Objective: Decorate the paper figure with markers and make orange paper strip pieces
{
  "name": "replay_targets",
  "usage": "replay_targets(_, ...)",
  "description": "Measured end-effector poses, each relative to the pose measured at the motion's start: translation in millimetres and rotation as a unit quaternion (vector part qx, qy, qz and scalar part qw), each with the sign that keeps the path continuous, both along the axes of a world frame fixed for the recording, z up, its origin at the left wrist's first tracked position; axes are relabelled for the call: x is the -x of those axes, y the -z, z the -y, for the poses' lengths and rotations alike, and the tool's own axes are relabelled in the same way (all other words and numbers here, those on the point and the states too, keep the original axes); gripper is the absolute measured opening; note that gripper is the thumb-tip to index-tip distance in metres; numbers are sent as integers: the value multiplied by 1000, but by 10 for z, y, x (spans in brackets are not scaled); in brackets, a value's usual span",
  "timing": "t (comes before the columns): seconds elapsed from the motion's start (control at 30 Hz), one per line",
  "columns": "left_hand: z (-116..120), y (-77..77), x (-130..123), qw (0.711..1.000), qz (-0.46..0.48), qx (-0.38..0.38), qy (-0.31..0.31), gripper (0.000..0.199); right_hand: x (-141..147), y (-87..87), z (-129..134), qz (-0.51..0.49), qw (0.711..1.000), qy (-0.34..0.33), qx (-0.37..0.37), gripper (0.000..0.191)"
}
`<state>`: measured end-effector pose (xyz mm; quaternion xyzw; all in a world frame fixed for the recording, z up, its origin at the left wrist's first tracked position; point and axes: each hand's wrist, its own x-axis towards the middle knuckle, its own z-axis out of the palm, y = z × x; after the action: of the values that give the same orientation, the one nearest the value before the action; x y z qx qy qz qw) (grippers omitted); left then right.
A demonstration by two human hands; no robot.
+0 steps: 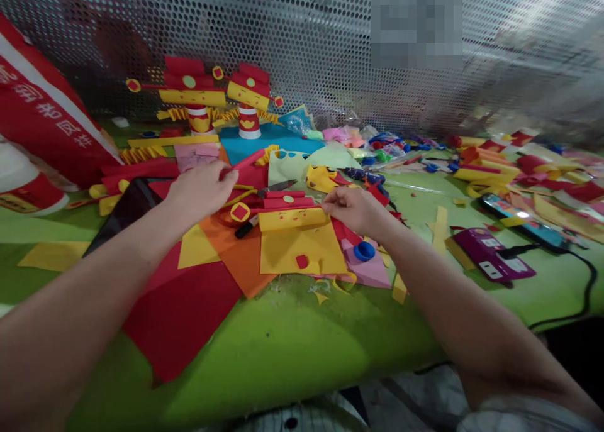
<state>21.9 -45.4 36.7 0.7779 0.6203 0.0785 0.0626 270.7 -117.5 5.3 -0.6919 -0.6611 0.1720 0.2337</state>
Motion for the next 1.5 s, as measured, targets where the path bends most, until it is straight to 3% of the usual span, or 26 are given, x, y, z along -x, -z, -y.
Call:
replay_targets(0.2,-137,178,93,999,-51,12,-15,43,66,15,-8,19,1000,10,14,4)
replay_targets(0.4,-193,278,121,997,-72,15,-13,42,43,126,-78,-149,988,-15,46,7)
replay_targets(0.63,-187,305,136,998,-65,-3,24,41,7,39,-55,-318,948,-7,-23,8)
replay_targets(0.83,-148,294,129,997,-62,8,37,41,-131,-55,-75,-435,893,44,-107,18)
replay_targets(1.0,-113,328,136,997,-65,-16,33,41,-221,-49,-120,-451,874,89,-159,18)
replay_targets(1.3,-8,368,93,990,-111,-59,68,42,-253,-39,-174,-489,845,134,-168,17)
replay_targets(1.5,104,398,49,981,-154,-94,73,40,-125,3,-204,-463,866,126,-139,17)
